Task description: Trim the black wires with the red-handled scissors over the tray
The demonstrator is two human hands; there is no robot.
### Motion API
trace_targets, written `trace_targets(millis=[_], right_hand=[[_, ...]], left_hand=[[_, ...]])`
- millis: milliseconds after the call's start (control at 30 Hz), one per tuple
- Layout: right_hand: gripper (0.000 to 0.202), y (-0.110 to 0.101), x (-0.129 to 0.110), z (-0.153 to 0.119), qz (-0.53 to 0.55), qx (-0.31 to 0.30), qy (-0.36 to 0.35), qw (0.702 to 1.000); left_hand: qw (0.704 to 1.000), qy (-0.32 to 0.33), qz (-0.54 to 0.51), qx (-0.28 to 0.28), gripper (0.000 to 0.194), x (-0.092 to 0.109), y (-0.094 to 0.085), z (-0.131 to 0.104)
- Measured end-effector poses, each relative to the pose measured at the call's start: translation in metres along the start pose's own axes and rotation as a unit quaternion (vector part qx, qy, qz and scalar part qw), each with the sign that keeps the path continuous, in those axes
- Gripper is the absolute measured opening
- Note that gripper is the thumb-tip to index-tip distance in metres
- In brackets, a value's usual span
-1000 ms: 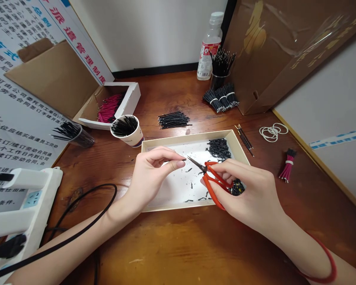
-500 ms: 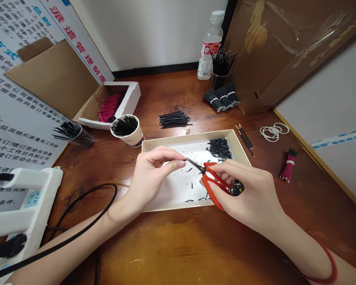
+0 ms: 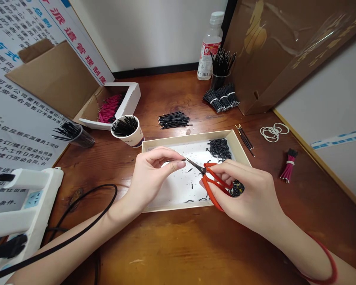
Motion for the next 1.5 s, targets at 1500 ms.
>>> trace_targets(millis=[1500], right_hand=[[0.009, -0.0002, -0.0015, 0.0007, 0.007, -0.005, -0.003, 1.0]], left_hand=[[1.0, -0.013, 0.008, 0.01, 0.015, -0.0032, -0.0007, 0.0002]])
Point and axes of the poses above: each hand's wrist, its own z-axis towards the middle knuckle, its own y-axis out of the palm, x = y × z, the point moved 7 cm from there along z, towards the middle knuckle, and after that the axes turned 15 degrees about -x, right-handed, at the moved point
